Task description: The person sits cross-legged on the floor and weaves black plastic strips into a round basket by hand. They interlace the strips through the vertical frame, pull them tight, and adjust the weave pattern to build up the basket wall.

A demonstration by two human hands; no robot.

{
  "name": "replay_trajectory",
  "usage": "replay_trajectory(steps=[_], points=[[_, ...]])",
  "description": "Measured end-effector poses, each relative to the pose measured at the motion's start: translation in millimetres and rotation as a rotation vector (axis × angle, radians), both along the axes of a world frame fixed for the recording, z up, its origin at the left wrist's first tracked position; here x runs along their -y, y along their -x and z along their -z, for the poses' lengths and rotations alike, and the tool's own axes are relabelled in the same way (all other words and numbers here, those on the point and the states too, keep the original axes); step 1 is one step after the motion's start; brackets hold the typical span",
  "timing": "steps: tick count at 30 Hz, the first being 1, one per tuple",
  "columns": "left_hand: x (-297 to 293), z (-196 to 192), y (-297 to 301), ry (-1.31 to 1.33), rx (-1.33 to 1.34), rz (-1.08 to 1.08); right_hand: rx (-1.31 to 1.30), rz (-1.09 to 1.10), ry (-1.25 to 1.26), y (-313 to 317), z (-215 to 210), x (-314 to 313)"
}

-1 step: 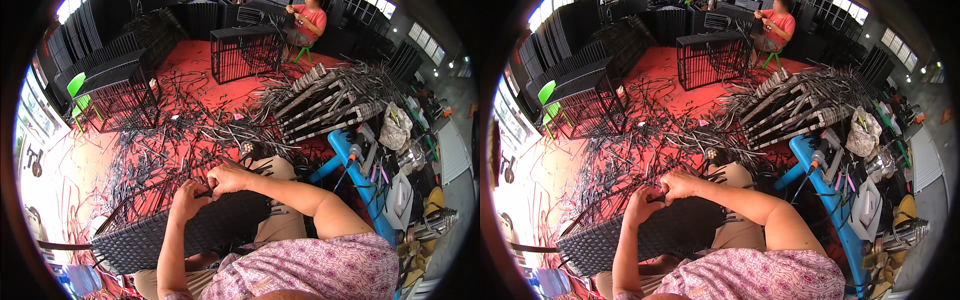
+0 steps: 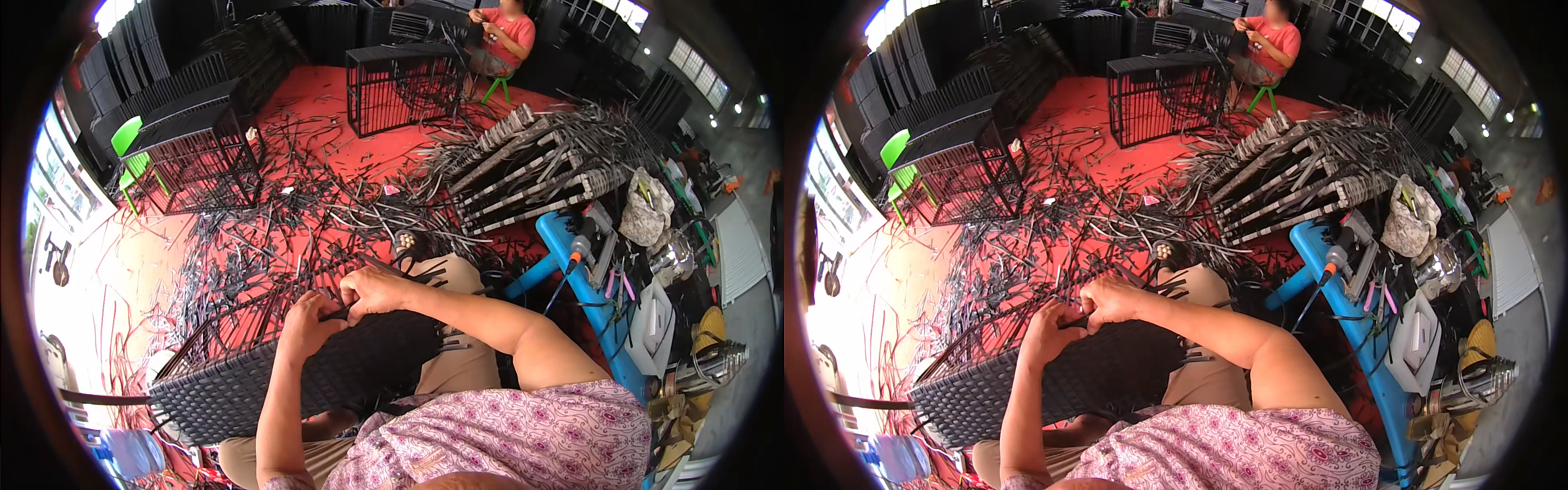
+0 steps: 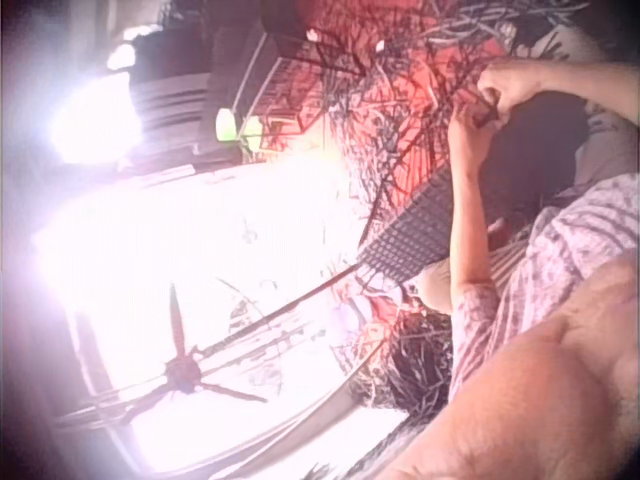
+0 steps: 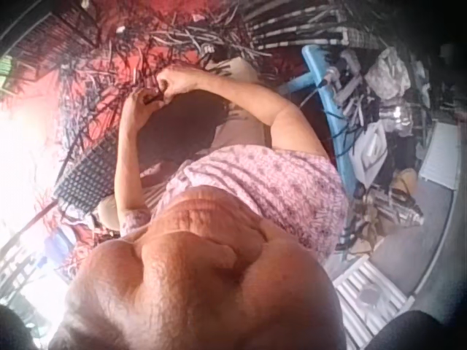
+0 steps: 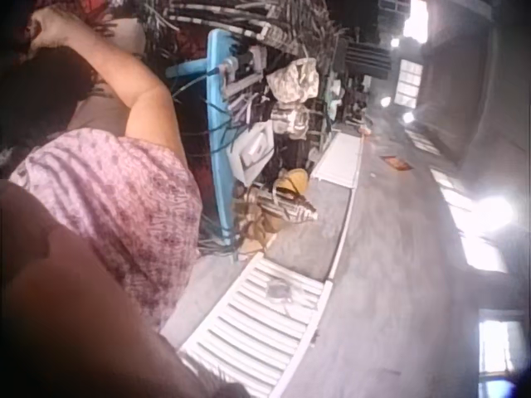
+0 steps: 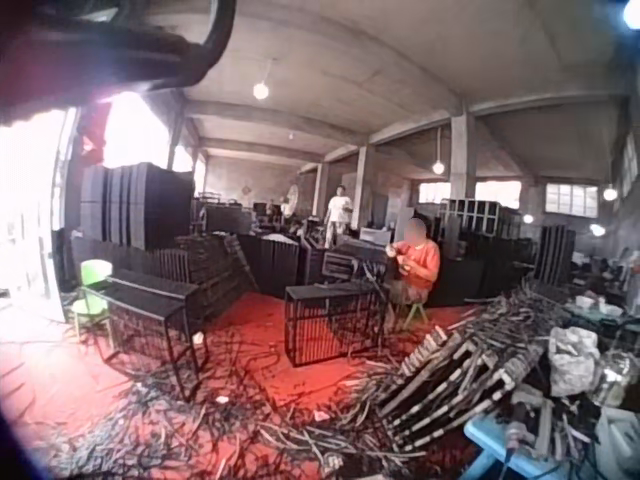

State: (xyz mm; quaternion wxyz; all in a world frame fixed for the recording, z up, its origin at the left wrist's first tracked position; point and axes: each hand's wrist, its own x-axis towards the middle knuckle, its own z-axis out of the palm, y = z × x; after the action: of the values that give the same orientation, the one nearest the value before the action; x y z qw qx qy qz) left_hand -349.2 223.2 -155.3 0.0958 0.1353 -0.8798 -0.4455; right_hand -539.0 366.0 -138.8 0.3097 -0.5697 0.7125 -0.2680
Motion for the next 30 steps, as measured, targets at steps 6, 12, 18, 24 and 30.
replay_trajectory(steps=[6,12,18,24,30], points=[[2.9,4.6,-5.0,0.112,-0.037,0.017,-0.015,-0.017,0.118,-9.4,3.6,-4.0],[6.2,6.6,-1.3,0.130,-0.119,0.064,-0.091,-0.021,0.205,-5.5,19.0,-2.5],[8.2,8.2,-0.7,0.130,-0.137,0.102,-0.155,-0.054,0.320,-11.8,20.6,-7.6],[6.9,8.8,-4.0,0.212,-0.149,0.104,-0.294,-0.021,0.344,-20.3,17.0,-17.0],[12.9,6.5,-0.6,0.191,-0.107,0.044,-0.419,0.047,0.300,-1.2,11.6,-35.6]])
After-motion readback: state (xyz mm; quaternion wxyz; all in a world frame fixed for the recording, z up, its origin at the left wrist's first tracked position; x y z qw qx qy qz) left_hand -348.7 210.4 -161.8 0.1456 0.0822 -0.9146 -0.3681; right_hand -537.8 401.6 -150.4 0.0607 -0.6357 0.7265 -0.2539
